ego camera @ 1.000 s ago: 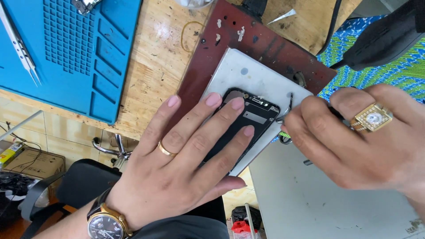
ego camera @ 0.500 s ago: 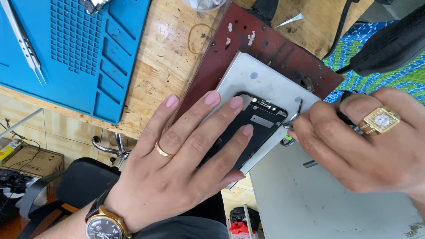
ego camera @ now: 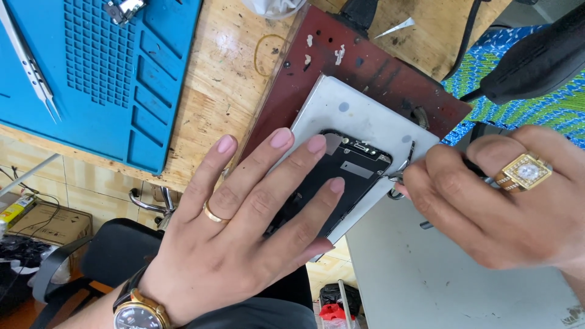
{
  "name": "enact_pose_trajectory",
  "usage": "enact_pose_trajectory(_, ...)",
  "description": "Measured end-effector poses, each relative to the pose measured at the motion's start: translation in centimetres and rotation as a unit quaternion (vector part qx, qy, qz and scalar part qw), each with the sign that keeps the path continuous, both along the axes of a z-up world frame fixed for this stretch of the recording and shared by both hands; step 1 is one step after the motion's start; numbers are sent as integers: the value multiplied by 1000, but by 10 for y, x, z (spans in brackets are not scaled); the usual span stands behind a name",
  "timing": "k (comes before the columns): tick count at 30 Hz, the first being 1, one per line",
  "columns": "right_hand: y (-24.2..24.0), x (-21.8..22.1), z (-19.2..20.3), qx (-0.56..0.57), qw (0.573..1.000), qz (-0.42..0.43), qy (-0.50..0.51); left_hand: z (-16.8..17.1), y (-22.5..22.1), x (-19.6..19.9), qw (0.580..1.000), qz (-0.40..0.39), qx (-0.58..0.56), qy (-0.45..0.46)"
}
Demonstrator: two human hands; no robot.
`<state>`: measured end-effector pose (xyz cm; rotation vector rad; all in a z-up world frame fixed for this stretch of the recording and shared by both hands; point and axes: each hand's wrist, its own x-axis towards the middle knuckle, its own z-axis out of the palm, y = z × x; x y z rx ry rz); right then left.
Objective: Removing the front camera assembly and ribbon cables from a mobile phone screen using small pliers.
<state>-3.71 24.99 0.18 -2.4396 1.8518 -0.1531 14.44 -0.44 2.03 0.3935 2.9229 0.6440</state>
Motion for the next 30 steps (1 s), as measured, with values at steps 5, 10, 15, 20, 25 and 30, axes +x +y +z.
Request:
enact_pose_trajectory(5, -1, 1, -1, -23, 1000, -16, -2, 0, 0, 0, 1000, 0, 6, -3)
enact_pose_trajectory(10, -2, 3, 0, -26, 999, -37, -9, 0, 1, 0, 1000, 9, 3, 8)
enact_pose_trajectory(15, 5, 7, 0, -29, 998, -50, -19, -1, 3, 0, 1000, 14, 5, 8)
enact_pose_trajectory(20, 12, 13, -2, -31, 997, -69, -28, -2, 9, -2, 1000, 21, 11, 13)
enact_pose_trajectory(25, 14, 20, -1, -26, 995, -85, -39, -4, 10, 0, 999, 24, 6, 26)
enact_pose_trajectory(30, 16, 19, -3, -21, 995, -84, -52, -4, 11, 1, 999, 25, 11, 17)
